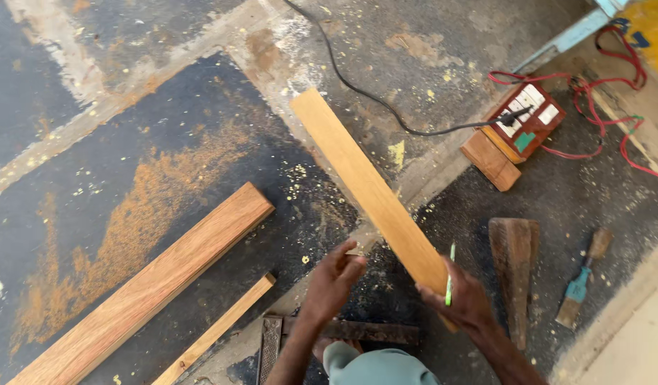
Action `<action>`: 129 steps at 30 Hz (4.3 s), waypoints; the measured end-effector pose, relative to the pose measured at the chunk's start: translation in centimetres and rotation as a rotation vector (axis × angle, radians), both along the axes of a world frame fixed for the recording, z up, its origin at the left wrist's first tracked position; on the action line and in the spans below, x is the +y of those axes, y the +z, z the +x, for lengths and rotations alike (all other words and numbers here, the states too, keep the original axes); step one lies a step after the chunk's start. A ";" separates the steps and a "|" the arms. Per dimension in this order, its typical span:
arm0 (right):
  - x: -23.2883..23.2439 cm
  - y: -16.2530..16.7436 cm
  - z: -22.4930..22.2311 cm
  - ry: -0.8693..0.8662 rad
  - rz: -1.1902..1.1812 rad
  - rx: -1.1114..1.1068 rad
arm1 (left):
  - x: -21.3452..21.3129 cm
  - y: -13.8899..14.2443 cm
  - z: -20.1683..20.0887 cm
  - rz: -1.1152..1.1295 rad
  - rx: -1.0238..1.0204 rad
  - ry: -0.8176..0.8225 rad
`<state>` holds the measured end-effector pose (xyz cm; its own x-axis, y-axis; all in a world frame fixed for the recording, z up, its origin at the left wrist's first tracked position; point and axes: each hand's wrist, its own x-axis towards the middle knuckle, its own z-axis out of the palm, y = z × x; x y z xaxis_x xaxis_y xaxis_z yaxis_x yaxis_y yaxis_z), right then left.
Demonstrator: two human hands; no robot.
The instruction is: The person marks wooden boards with a pencil on the workshop floor. They pick up individual boards, align them against a stacked reference board, position an L-shaped try square across the wood, and draw pencil lines across each board, repeating the process for multiple boards and setting marked boards aside.
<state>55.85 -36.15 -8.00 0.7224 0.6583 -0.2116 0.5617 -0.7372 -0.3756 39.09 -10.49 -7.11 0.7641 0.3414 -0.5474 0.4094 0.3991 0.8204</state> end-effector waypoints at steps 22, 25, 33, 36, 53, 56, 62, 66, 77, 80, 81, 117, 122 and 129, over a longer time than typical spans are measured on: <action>-2.1 -6.1 7.0 -0.011 0.039 -0.323 | 18.0 4.4 -18.3 0.466 0.382 0.479; -2.4 -5.5 9.7 -0.019 0.004 -0.218 | 17.8 3.3 -18.6 0.560 0.439 0.421; -2.1 -4.2 11.5 0.101 0.132 -0.241 | 18.4 2.7 -19.0 0.473 0.371 0.455; -1.0 -5.1 9.5 0.097 0.155 -0.290 | 18.3 1.7 -18.9 0.466 0.329 0.439; 14.0 -6.3 -15.4 0.496 -0.180 0.451 | 17.0 -1.8 -20.5 0.609 0.418 0.150; 13.1 -6.1 -15.0 0.481 -0.147 0.540 | 15.5 -3.2 -21.3 0.546 0.375 -0.259; 11.5 -7.5 -12.3 0.411 -0.204 0.638 | 11.8 -5.2 -20.8 0.109 0.589 -0.450; 11.3 -5.1 -6.1 0.473 -0.207 0.716 | 10.2 -3.5 -18.9 0.080 0.556 -0.685; 26.8 10.4 -0.4 0.529 0.945 -0.319 | 10.7 4.6 -10.5 0.847 -0.270 0.181; 26.9 9.1 -2.4 0.165 0.872 0.444 | 13.0 4.9 -10.0 1.243 0.009 0.003; 27.3 7.8 -2.8 0.183 0.921 0.561 | 13.6 4.1 -10.1 1.287 0.169 -0.092; 38.8 -2.0 -0.5 0.645 0.194 0.431 | 19.2 -7.2 -8.9 1.269 0.485 -0.453; 38.8 -2.2 -0.3 0.639 0.190 0.449 | 19.2 -7.2 -8.9 1.272 0.480 -0.450; 39.2 -2.1 -1.1 0.692 0.193 0.333 | 19.1 -7.1 -8.6 1.277 0.498 -0.465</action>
<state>54.78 3.06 -10.10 0.0547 0.9819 -0.1812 0.7046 -0.1665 -0.6898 30.45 8.57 -14.18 0.7647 0.5694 -0.3016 0.6393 -0.7290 0.2446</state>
